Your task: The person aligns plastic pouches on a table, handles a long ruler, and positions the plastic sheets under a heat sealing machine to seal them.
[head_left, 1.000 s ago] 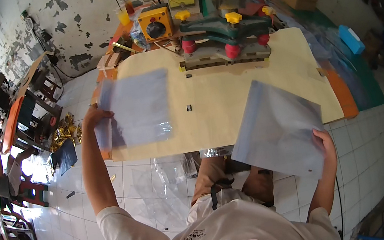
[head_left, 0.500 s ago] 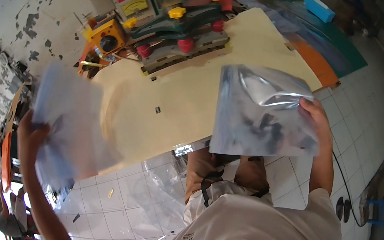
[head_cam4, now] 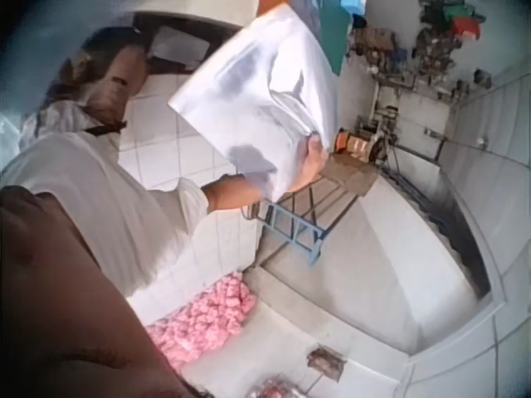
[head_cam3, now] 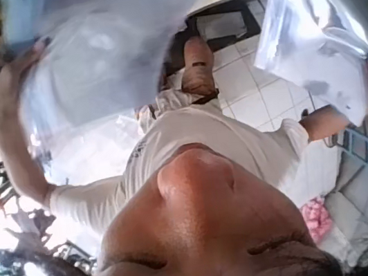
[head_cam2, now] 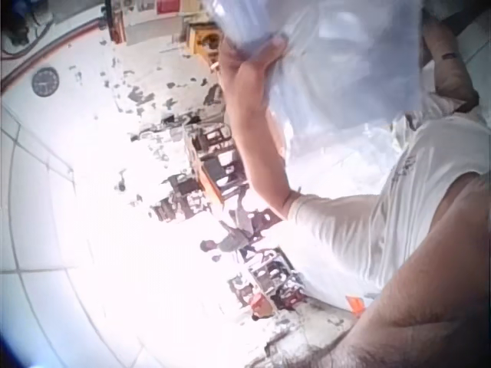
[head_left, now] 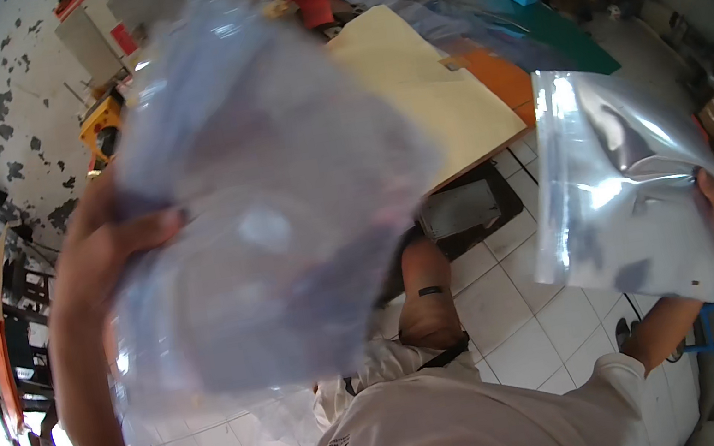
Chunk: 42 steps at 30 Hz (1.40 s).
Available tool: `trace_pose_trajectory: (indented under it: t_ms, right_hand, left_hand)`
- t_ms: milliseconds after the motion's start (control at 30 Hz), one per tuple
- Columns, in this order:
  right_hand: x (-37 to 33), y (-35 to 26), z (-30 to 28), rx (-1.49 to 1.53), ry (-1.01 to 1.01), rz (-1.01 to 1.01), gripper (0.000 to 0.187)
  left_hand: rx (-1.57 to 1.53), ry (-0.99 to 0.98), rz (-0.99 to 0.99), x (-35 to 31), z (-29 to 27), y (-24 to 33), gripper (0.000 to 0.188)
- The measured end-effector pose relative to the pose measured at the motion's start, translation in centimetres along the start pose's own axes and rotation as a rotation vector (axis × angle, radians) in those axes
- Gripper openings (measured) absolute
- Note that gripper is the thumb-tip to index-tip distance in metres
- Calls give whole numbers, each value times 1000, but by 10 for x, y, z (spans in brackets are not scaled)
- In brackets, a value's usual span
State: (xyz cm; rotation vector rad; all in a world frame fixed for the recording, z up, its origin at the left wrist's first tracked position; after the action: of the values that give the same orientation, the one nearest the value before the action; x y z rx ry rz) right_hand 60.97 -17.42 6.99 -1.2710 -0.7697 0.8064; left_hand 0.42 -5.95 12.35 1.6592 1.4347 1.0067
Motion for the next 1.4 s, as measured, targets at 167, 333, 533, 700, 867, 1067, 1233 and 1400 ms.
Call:
trace_pose_trajectory:
  t_ms: [167, 333, 533, 700, 867, 1067, 1233, 1400]
  right_hand:
    - [16, -64, -48, -214, -6, -71, 39]
    - [35, -100, -20, -291, 36, -134, 36]
    - [124, -40, 49, -194, -209, -48, 34]
    - [233, 150, 88, -191, -345, 170, 34]
    - [219, 263, 163, -125, -350, 395, 54]
    - [212, 280, 155, -27, -538, 517, 61]
    - [197, 273, 169, -197, -433, 502, 58]
    - [208, 275, 175, -248, -500, 476, 54]
  left_hand:
    - [-416, -298, -50, 90, 133, -35, 51]
    - [-747, -462, -125, 184, 254, -118, 39]
    - [-834, -297, -309, 241, 297, -219, 39]
    - [-683, -413, -322, 233, 289, -207, 41]
    - [-660, -408, -388, 226, 282, -211, 39]
    - [-637, -359, -509, 224, 279, -210, 39]
    - [-693, -344, -520, 225, 278, -213, 42]
    - [-620, -328, -504, 228, 280, -217, 57]
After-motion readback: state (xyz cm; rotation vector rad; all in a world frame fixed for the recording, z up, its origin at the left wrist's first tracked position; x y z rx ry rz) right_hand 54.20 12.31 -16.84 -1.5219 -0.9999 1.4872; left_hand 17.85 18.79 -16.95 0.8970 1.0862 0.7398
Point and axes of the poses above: each hand's wrist, its own x-axis towards the middle knuckle, its own z-axis out of the palm, y = z × x, the point moved 6 cm from there along x, towards the middle knuckle, and after that the axes turned 6 degrees about z, right-handed, at the moved point
